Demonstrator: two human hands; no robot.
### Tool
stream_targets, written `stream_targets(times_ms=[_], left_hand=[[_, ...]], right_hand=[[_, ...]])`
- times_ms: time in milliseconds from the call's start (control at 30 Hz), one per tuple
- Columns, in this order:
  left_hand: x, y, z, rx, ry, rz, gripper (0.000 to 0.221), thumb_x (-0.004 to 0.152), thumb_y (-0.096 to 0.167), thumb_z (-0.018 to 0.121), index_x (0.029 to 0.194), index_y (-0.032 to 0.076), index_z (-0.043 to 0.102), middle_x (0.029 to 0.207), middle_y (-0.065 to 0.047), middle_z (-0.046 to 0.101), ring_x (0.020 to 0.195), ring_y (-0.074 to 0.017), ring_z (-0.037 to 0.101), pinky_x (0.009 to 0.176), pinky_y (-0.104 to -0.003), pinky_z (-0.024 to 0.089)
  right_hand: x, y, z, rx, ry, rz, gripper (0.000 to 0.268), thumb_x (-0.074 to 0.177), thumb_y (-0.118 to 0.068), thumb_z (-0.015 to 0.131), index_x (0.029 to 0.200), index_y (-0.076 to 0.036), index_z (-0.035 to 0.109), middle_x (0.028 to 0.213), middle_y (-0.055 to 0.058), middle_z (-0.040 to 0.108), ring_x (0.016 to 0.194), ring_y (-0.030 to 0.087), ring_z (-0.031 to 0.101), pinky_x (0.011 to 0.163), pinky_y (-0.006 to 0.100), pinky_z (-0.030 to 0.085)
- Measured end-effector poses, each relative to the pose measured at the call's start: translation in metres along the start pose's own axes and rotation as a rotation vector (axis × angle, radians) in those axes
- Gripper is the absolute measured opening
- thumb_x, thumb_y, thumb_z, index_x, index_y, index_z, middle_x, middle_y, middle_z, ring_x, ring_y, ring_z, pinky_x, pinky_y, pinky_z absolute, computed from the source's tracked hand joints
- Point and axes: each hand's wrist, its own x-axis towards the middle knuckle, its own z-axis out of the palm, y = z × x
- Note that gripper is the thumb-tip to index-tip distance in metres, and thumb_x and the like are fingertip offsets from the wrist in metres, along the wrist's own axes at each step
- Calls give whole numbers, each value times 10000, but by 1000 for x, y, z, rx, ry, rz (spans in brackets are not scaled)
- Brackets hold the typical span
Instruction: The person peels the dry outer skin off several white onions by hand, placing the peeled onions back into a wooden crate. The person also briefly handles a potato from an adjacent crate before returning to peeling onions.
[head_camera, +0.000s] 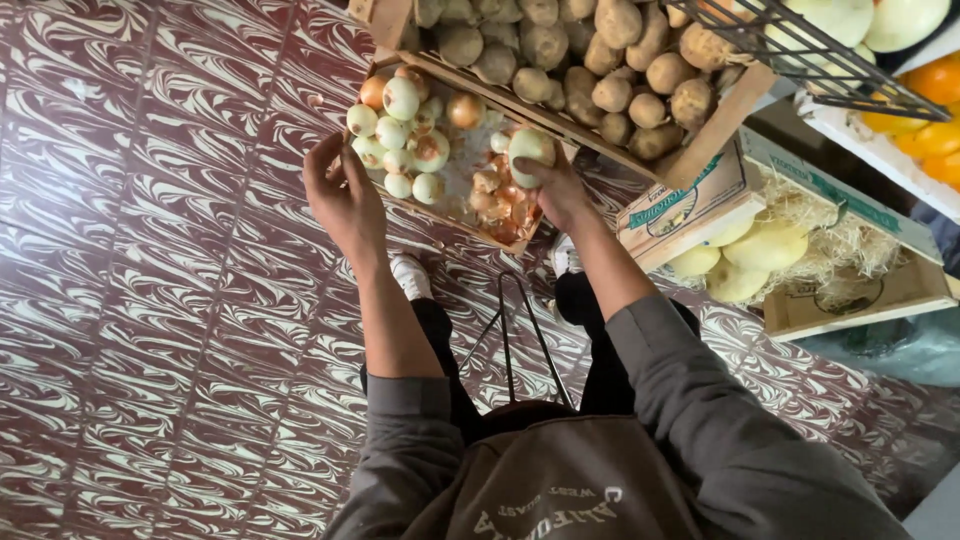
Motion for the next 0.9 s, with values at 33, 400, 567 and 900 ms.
stream_targets(times_ms=[33,400,567,900], left_hand=[[5,-5,-2,-60,60,22,207,1045,157,581,1232,82,628,1202,-213,652,1071,-487,675,813,-539,636],[10,-1,9,-83,-189,-195,297,1014,185,586,1247,3,613,1201,-279,649,1033,-489,693,814,-548,624],[15,-6,6,-103,-169,-235,307,993,223,617,1231,29,633,1185,-251,671,1027,-455,710,816,-509,626],[7,-17,-1,-95,-225,-133,277,1012,192,628,1239,35,638,1160,-230,668,978,-367,719,793,-442,616]], right_hand=[[5,4,16,-251,104,26,1075,628,-286,1036,1508,-146,434,1426,252,513,1239,399,626,948,480,585],[245,139,104,-1390,74,-386,905,731,-523,827,1482,-224,419,1460,124,506,1305,412,532,1075,540,458],[245,136,127,-1393,-48,-464,808,946,-261,751,1581,-75,287,1597,201,368,1474,400,349,1176,579,359],[24,-81,83,-1130,-824,-570,531,893,-277,778,1340,-51,600,1212,253,652,1151,389,642,982,432,543]])
